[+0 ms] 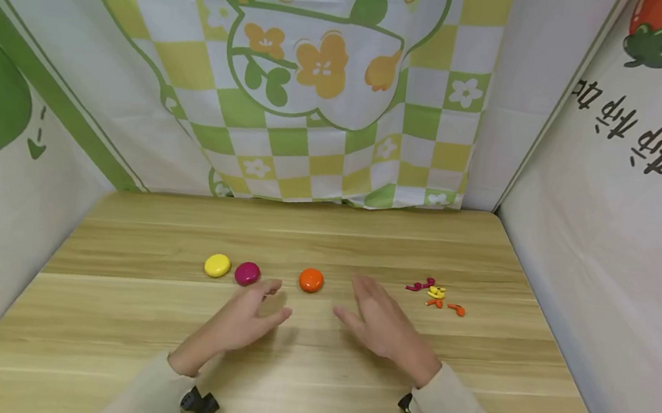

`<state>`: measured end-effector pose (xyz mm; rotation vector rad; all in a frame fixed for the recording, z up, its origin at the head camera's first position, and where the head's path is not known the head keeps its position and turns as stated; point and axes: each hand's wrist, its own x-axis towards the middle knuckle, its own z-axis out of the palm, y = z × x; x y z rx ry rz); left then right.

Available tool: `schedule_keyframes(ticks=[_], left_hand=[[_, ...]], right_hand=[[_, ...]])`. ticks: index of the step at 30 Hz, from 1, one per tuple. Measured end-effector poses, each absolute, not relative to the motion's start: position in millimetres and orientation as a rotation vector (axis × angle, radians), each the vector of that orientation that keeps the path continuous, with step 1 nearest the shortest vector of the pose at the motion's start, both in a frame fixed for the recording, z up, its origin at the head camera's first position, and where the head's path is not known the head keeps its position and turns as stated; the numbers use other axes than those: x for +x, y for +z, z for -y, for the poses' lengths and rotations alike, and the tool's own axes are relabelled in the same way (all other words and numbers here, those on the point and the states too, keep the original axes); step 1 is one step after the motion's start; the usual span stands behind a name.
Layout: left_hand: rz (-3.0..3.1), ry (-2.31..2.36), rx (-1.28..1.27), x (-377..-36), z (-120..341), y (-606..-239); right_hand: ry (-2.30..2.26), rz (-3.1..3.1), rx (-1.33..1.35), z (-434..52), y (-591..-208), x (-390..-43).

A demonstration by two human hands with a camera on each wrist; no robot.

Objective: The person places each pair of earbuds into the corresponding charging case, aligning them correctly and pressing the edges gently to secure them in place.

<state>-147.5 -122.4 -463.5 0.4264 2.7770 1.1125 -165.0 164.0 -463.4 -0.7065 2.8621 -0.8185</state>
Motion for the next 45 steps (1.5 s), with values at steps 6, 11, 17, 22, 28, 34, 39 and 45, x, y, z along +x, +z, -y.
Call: schedule_keyframes(ticks=[6,11,17,22,28,34,39,45], left_hand=[[-2.662,1.307,0.182,-175.3,109.9,-463.9],[-2.605,1.311,0.028,-190.4,100.2,-467.0],[-2.605,1.328,-0.019,-203.9,92.2,-472.1],[-2.636,1.334,0.001,-208.3,87.6,-477.5],[-2.724,1.261,-0.010,-206.9,82.0,-486.1],[-2.728,1.302,-0.011,-204.3,81.8,-483.1],[-2.612,1.496,0.001,-205.3,85.8,-481.2],[-2.501,1.707,0.058,-208.5,90.8,-481.1]], right_hand=[[-1.142,-2.701,-0.524,-144.7,-464.0,-195.3],[-1.207,-2.632,-0.335,-128.9,-472.9,-214.2],[-1.264,-2.591,-0.258,-112.3,-477.3,-226.9],[-1.290,-2.579,-0.242,-102.5,-477.3,-230.1],[-1.313,-2.571,-0.196,-98.7,-478.6,-228.5],[-1.376,-2.521,-0.194,-99.0,-475.7,-226.9],[-1.365,-2.527,-0.326,-103.6,-470.1,-228.6],[-1.385,-2.487,-0.446,-113.3,-465.1,-231.0]])
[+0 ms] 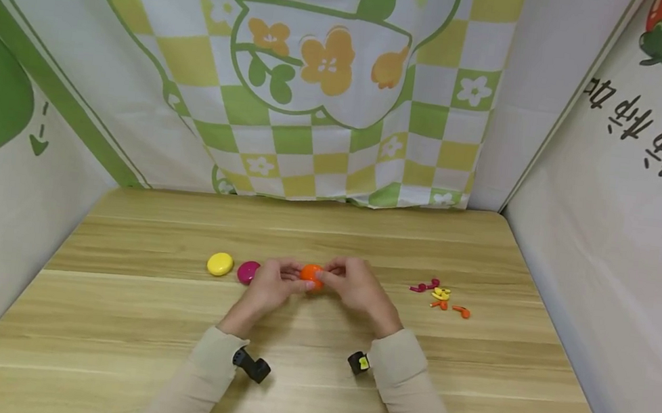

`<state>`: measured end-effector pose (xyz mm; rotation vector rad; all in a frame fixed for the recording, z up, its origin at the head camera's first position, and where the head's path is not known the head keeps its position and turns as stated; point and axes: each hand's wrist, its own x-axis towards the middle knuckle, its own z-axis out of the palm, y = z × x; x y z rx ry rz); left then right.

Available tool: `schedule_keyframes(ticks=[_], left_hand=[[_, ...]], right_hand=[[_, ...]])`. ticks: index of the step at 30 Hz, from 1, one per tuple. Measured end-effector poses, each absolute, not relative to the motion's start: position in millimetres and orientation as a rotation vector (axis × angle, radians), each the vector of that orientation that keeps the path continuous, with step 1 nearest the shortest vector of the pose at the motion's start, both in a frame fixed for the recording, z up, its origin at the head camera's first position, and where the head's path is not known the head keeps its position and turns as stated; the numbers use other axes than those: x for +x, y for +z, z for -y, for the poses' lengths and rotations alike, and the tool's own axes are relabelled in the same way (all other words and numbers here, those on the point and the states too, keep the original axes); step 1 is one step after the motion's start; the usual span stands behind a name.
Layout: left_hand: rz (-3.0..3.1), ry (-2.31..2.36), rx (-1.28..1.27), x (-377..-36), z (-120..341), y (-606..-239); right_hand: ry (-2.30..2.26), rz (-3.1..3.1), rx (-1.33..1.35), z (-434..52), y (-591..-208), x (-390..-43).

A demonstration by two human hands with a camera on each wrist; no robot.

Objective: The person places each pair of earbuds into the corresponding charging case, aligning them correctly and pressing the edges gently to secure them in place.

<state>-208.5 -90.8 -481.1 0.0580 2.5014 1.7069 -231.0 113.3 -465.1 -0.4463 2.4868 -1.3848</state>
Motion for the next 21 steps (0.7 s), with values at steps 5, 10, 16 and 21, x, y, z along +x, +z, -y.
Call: schedule_keyframes(ticks=[5,10,16,21], left_hand=[[-2.416,1.810,0.090,-209.2,91.0,-478.4],[-2.391,1.863,0.100,-207.4,89.9,-474.9],[-2.399,1.901,0.120,-206.5,88.4,-474.0],[-2.412,1.923,0.138,-206.4,87.5,-475.5]], right_hand=[[-1.363,-2.543,-0.575,-123.4,-459.2,-233.8],[-1.378,-2.550,-0.690,-130.1,-454.1,-235.2],[-1.399,-2.539,-0.763,-133.3,-451.6,-236.0],[-1.405,-2.525,-0.768,-134.9,-451.0,-235.7]])
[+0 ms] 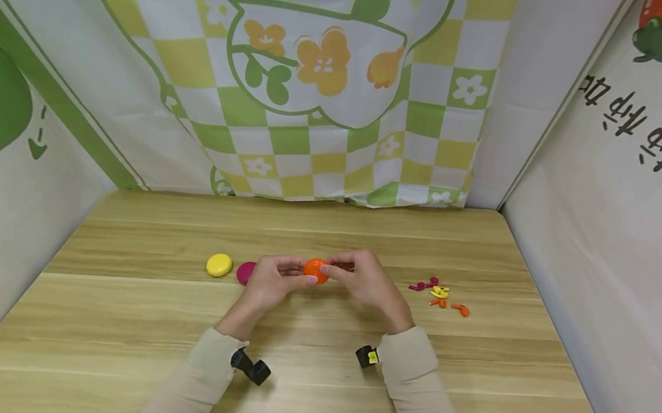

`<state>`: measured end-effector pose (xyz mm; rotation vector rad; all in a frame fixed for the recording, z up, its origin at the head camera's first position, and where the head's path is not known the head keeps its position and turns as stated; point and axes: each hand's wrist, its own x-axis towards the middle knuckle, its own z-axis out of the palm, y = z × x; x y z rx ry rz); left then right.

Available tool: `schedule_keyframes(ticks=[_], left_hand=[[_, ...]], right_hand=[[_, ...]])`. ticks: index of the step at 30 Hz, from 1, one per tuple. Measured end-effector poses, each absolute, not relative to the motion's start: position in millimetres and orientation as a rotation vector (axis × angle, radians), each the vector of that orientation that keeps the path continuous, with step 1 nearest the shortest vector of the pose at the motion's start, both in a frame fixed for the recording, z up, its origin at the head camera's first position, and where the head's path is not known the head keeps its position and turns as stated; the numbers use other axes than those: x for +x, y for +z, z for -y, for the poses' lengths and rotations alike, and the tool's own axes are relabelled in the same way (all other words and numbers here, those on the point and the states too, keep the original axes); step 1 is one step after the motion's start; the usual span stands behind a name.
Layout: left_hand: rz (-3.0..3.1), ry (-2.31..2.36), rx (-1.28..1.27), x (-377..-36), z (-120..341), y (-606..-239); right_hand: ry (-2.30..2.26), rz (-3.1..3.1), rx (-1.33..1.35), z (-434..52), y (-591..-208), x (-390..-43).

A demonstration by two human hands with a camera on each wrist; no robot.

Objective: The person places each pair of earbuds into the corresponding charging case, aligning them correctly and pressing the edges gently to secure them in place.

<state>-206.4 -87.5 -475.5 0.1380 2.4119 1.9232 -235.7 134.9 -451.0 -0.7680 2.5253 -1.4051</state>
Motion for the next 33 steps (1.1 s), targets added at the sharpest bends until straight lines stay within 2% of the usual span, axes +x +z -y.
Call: schedule_keyframes(ticks=[10,21,33], left_hand=[[-2.399,1.961,0.146,-204.8,87.3,-473.1],[-2.424,1.938,0.033,-205.0,83.2,-473.8],[-2.428,1.994,0.062,-203.5,79.0,-473.7]], right_hand=[[-1.454,-2.495,-0.769,-135.2,-453.5,-236.6],[-1.497,-2.444,-0.668,-131.6,-458.3,-236.2],[-1.512,-2.484,-0.596,-130.8,-456.4,-236.4]])
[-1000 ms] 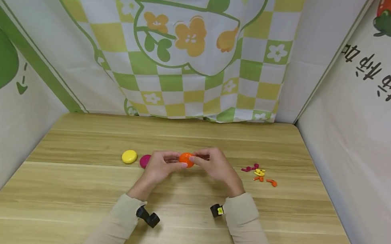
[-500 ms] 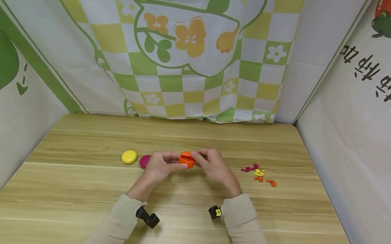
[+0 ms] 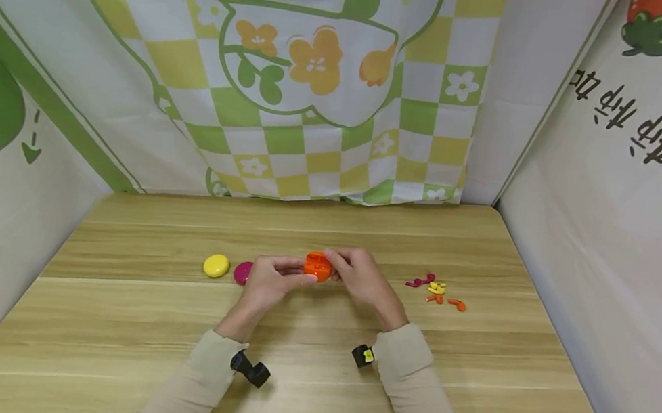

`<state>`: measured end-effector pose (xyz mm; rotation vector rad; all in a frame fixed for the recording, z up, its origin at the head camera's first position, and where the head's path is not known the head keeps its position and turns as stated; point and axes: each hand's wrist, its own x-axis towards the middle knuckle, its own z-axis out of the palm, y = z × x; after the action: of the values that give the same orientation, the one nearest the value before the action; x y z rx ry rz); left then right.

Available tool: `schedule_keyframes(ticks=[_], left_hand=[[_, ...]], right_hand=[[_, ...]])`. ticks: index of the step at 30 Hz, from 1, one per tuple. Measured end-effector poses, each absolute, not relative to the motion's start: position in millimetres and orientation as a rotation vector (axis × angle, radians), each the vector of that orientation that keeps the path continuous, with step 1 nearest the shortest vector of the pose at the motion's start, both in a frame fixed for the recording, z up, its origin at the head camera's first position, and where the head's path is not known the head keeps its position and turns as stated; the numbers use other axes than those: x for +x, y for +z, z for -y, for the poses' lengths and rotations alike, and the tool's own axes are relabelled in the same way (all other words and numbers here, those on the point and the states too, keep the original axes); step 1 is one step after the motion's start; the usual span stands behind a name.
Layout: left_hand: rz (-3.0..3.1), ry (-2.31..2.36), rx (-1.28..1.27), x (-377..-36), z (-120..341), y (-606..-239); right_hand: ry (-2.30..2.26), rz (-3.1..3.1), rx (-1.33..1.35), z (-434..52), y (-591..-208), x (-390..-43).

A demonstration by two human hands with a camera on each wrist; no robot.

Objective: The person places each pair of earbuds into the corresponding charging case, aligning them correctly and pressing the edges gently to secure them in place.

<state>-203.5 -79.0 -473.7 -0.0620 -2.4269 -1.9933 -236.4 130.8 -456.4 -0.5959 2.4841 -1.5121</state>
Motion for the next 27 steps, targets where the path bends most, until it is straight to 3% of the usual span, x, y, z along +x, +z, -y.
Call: schedule_keyframes(ticks=[14,27], left_hand=[[2.449,-1.989,-0.067,-200.4,78.3,-472.5],[2.437,-2.019,-0.061,-201.9,80.1,-472.6]], right_hand=[[-1.510,-2.447,-0.517,-144.0,-446.9,-232.8],[-1.068,-2.637,-0.478,-227.1,-418.2,-212.6]])
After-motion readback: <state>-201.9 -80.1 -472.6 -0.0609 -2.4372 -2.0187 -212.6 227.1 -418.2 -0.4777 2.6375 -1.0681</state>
